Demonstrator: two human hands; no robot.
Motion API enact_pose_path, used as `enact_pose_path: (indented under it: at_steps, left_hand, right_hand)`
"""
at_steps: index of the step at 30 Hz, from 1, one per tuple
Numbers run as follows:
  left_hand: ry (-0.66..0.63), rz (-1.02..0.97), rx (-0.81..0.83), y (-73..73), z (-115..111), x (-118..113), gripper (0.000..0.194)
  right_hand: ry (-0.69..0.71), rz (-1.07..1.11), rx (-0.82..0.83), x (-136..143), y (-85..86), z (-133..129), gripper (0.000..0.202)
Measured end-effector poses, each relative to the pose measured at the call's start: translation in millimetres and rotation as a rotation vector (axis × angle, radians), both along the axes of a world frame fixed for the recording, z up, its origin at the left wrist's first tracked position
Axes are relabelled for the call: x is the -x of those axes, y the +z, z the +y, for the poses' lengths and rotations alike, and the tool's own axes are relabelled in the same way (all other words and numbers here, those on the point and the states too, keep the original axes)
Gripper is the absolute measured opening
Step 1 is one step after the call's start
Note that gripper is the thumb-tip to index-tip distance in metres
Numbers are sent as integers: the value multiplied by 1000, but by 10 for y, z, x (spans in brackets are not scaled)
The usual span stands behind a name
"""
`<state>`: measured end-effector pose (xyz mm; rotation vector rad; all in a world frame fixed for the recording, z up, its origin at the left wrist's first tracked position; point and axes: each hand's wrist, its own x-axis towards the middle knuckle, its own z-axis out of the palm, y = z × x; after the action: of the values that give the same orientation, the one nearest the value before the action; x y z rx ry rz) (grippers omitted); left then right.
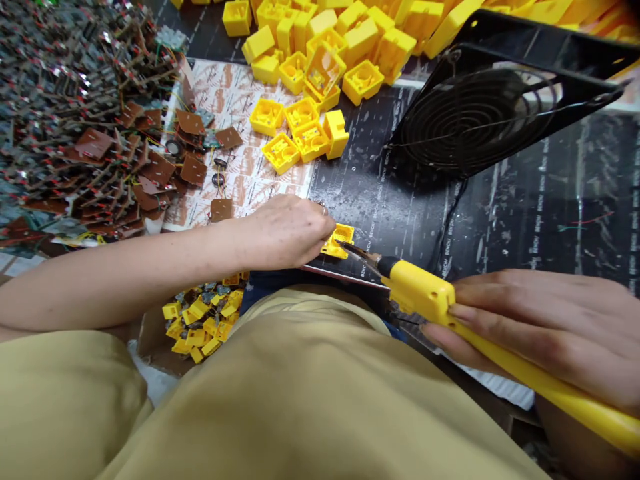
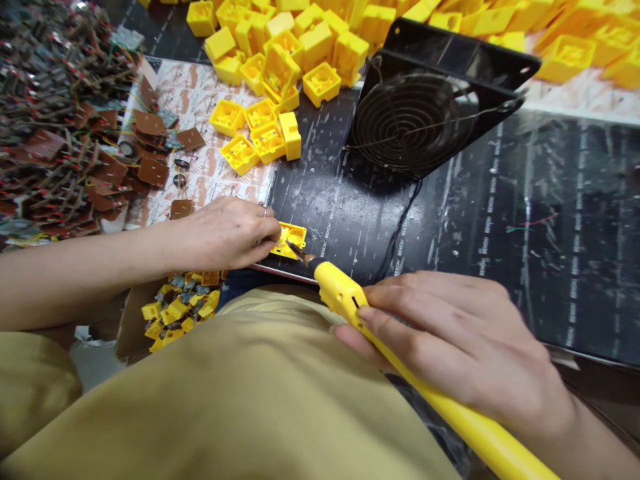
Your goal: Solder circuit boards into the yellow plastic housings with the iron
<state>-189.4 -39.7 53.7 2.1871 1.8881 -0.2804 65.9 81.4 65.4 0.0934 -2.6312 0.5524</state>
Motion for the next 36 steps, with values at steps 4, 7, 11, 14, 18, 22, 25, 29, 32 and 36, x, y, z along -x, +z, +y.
enact_pose_path:
  at_steps: [4,7,11,14,18,22,25,29,32,36]
  left_hand:
    - [-23,-4,-48,-9,-11,20,19]
    - [-39,-4,-58,-12,-16,32,20]
    - [-52,-5,-69,1,-14,35,20]
    - [-52,-13,-70,7,-13,35,20]
    - [-45,-35,-75,-5,-12,33,20]
    - [-36,-39,-67,-13,-4,22,21]
    - [-26,-34,-39,-7,5,13,24]
    - [-34,-33,-58,3,7,26,23]
    - [-57,-30,-81,-7,5,32,22]
    - [-61,-24,-79,-21,20,-1,23]
  right_hand:
    - [47,-17,3,-8,-40,2,18]
    - [-10,-33,27,-49,-61,-13,14]
    - [-19,-54,30,-63,-62,-32,13]
    - [43,6,38,32,-46,-71,25]
    - [39,47,17,151,-35,-84,14]
    - [40,24,-19,58,-17,-12,18]
    - [-35,-32,12,-59,-15,8,21]
    - [-165,-52,134,-88,-58,-27,8]
    - [-187,7,167,-63,-108,-41,8]
    - [-293,68,164,-136,-236,-60,32]
